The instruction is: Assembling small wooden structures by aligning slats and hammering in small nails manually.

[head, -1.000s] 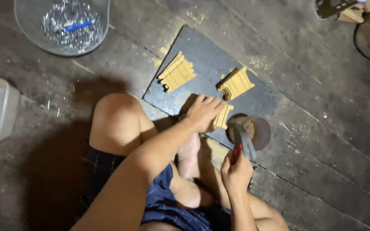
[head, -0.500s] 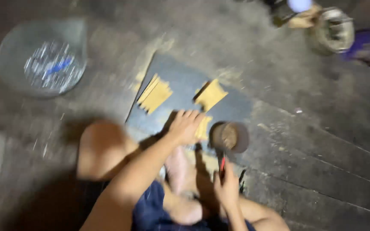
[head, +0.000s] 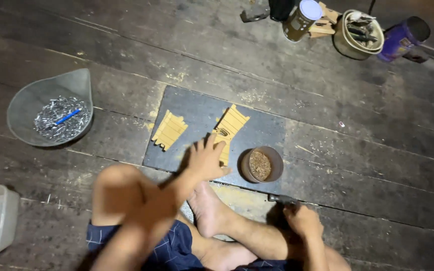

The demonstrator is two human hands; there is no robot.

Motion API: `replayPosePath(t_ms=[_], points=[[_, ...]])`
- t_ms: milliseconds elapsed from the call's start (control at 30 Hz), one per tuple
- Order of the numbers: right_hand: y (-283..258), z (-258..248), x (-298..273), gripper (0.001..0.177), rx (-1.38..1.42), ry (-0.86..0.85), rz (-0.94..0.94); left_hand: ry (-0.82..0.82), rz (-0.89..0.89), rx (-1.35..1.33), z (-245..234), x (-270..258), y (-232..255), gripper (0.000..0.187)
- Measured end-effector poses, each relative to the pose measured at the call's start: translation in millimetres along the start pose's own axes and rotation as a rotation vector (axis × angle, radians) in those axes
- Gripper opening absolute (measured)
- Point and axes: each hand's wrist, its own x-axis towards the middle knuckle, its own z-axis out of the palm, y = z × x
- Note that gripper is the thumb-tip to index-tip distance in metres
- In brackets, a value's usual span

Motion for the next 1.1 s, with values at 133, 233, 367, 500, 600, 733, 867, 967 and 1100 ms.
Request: replayPosePath(t_ms=[133, 233, 367, 500, 600, 733, 867, 967, 1100], points=[[-26.1, -12.4, 31.5, 0.041, 0.118, 0.402, -0.488, 0.353, 0.038, -0.137, 71.6, 35.9, -24.0, 0.066], [-59.0, -11.4, 79.2, 0.021, 0.170, 0.537, -0.734, 0.524, 0.113, -0.092, 87.1, 28.1, -43.3, 0.062], [-121.4, -24.2, 111.2, 0.023, 0.048, 0.256, -0.764, 0.617, 0.085, -0.278, 102.7, 10.8, -72.0, 0.057], [-147.7, -3.4, 137.4, 0.031, -0.082, 0.078, -0.640, 0.678, -0.007, -0.403, 92.0, -6.8, -60.7, 0.052], [-150.4, 22.9, 177.4, 0.029, -0.141, 0.172, -0.677, 0.771, -0.038, -0.401, 89.0, -13.9, -58.9, 0.068], [-149.4, 11.2, 154.4, 0.028, -0.178, 0.150, -0.666, 0.862, -0.145, -0.597, 100.0, -16.4, -61.2, 0.060], [-149.5, -17.8, 109.5, 0.032, 0.006, 0.109, -0.662, 0.793, 0.003, -0.797, 106.2, -9.3, -76.5, 0.058], [-141.9, -26.5, 106.0, 0.032, 0.113, 0.128, -0.685, 0.686, 0.080, -0.868, 110.1, -5.1, -86.2, 0.064], [-130.9, -27.3, 100.7, 0.027, 0.172, 0.178, -0.731, 0.545, 0.089, -0.991, 93.5, -16.6, -82.4, 0.070]])
